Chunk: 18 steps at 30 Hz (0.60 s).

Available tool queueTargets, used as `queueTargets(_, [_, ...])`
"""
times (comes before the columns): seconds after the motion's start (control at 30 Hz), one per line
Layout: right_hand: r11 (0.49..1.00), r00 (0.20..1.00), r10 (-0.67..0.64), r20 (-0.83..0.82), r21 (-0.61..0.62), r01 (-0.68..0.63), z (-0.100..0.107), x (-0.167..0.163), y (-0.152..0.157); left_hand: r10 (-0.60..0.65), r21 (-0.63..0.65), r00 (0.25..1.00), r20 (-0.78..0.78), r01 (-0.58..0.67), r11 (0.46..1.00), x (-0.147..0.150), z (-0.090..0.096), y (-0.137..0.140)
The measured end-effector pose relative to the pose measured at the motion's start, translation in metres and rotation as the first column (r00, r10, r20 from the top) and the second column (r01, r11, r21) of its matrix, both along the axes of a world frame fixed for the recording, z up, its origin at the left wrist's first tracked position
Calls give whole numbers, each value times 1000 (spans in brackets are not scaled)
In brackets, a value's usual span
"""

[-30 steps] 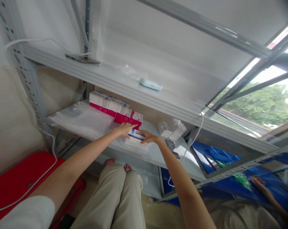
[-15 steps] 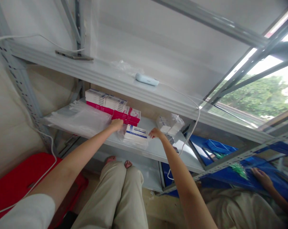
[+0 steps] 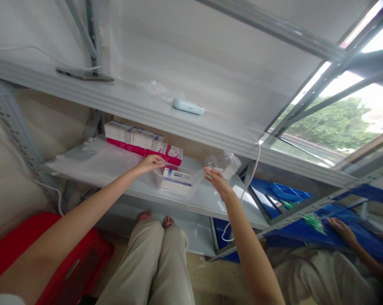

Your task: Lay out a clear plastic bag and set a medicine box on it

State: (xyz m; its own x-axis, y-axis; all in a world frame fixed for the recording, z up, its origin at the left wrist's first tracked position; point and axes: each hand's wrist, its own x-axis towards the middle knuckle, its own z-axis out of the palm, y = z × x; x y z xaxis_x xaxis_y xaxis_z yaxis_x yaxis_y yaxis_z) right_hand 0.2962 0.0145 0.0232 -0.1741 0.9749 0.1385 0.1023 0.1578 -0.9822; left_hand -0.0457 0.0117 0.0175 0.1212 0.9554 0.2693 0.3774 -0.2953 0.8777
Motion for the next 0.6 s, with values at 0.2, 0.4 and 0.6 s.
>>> queueTargets(0.2, [990, 999, 51, 14, 130, -53, 14, -21, -6, -24, 179, 996, -87, 40, 983, 7, 38, -2])
queueTargets(0.4, [944, 948, 289, 133, 128, -305, 7, -90, 24, -180, 350, 952, -249, 262, 899, 83, 51, 10])
queueTargets(0.6, [987, 995, 66, 75, 142, -76, -20, -110, 37, -231, 403, 921, -314, 349, 846, 104, 30, 31])
